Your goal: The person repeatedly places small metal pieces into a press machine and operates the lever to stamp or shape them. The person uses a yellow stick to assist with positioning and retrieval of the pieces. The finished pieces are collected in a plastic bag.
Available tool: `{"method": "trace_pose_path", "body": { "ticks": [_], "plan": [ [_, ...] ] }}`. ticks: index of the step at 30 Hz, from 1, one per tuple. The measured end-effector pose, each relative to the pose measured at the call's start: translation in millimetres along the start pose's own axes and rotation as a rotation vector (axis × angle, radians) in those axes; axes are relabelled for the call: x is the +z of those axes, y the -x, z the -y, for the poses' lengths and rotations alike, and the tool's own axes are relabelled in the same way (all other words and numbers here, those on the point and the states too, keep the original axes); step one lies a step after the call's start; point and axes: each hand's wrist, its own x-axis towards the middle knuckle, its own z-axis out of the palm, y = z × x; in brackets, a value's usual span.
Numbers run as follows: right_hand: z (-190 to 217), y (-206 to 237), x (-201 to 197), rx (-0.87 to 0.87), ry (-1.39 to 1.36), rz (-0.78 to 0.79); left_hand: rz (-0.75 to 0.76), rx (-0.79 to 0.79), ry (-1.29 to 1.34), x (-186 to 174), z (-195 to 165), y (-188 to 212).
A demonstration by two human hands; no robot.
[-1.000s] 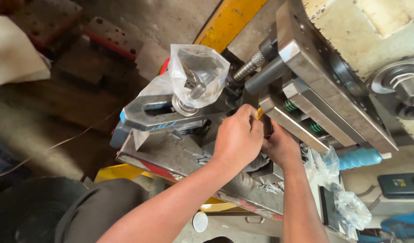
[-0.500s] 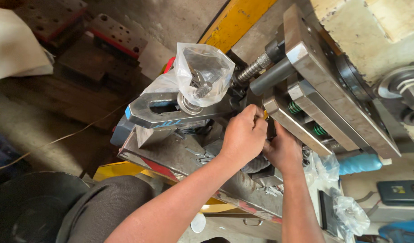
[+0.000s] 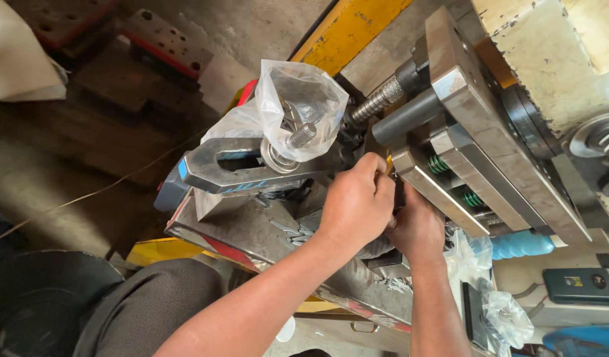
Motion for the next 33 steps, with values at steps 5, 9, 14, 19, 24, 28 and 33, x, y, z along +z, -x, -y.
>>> {"method": "trace_pose_path", "body": {
  "ticks": [5,9,14,19,24,28,33],
  "plan": [
    [1.8,-0.4,-1.3,0.084,0.051,0.1,0.084,-0.07,0.1,-7.7,0.9,-1.1],
    [-4.2,-7.1,-6.6,-0.111,0.04,0.08,0.041,-0.038,0.097,-8.6,5.0,-3.7],
    [-15.5,-17.7,-13.6,0.262,-0.279,0.514,-0.071,0.037,0.046,-8.7,14.1,-8.3],
    [-18.0,-20.1,-6.7,0.224,-0.344,0.492,-0.019,-0.036,0.118,-11.1,20.1,-4.4],
    [-17.8,-17.9,-3.2,0.242,-0.216,0.427,-0.091,-0.013,0.102,-17.6,19.2,0.5],
    [-13.1,-13.0,-3.7,0.208,-0.16,0.365,-0.068,0.009,0.154,-25.3,16.1,6.1],
    [-8.7,-10.4,-4.7,0.054,-0.118,0.205,-0.041,0.004,0.224,-30.4,17.2,9.2]
  ]
}}
